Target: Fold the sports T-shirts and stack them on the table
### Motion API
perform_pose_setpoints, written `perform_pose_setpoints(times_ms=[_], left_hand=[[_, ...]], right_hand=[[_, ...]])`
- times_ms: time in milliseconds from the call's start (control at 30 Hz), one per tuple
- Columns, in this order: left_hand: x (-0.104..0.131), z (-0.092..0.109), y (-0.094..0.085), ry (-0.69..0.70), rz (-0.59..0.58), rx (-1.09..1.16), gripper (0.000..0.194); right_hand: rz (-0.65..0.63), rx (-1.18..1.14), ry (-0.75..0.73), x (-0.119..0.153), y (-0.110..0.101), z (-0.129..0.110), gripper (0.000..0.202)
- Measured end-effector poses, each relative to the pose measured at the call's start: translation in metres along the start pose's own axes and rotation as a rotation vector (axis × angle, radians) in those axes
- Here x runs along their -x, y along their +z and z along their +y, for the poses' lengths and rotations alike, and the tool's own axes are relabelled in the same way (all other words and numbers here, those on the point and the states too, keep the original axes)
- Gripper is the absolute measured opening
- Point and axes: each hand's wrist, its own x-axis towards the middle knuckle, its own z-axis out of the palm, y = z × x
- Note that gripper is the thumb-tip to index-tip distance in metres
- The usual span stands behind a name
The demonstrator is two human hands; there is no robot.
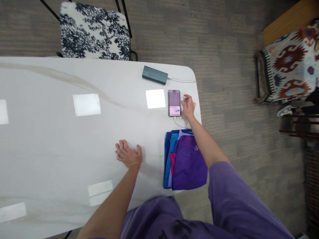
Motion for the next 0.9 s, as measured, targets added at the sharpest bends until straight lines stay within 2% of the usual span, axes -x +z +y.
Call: perform_pose_setpoints(times_ms=[67, 167, 233, 267, 300, 367, 467, 567, 667, 733, 767, 833, 900], left_hand=[[0.003, 0.001, -0.003, 0.002, -0.006, 0.008, 0.09], [0.007, 0.003, -0.007, 0.01, -0.019, 0.024, 0.09], [0.01, 0.003, -0.01, 0.018, -0.025, 0.044, 0.089], [0.012, 0.004, -0.011, 0.022, -0.025, 0.055, 0.089], [0.013, 0.004, -0.013, 0.026, -0.024, 0.062, 0.088], [0.018, 0.006, -0.02, 0.029, -0.027, 0.069, 0.086], [0.03, 0.012, -0.04, 0.033, -0.072, 0.06, 0.086], [0.047, 0.019, -0.077, 0.041, -0.207, 0.061, 0.089], [0.064, 0.022, -0.131, 0.034, -0.327, 0.129, 0.085], [0.073, 0.016, -0.174, 0.046, -0.36, 0.215, 0.079], [0.078, 0.009, -0.197, 0.058, -0.373, 0.261, 0.077], [0.094, -0.015, -0.243, 0.09, -0.395, 0.352, 0.079], [0.122, -0.05, -0.282, 0.121, -0.431, 0.451, 0.09]], right_hand=[[-0.079, -0.122, 0.063, -0.013, -0.011, 0.005, 0.069], [-0.128, -0.294, 0.138, -0.021, -0.043, 0.004, 0.078], [-0.045, -0.327, 0.085, 0.001, -0.072, -0.007, 0.08], [0.009, -0.319, 0.045, 0.024, -0.087, -0.016, 0.078], [0.06, -0.296, 0.014, 0.055, -0.102, -0.026, 0.074], [0.123, -0.212, 0.018, 0.139, -0.128, -0.048, 0.064], [0.12, -0.003, 0.149, 0.297, -0.158, -0.083, 0.054], [0.021, 0.085, 0.286, 0.458, -0.176, -0.115, 0.051], [-0.126, -0.046, 0.409, 0.59, -0.179, -0.134, 0.042], [-0.245, -0.142, 0.445, 0.647, -0.173, -0.134, 0.032], [-0.254, -0.17, 0.442, 0.662, -0.169, -0.132, 0.033], [-0.289, -0.233, 0.41, 0.665, -0.165, -0.129, 0.038], [-0.227, -0.284, 0.342, 0.641, -0.171, -0.137, 0.041]])
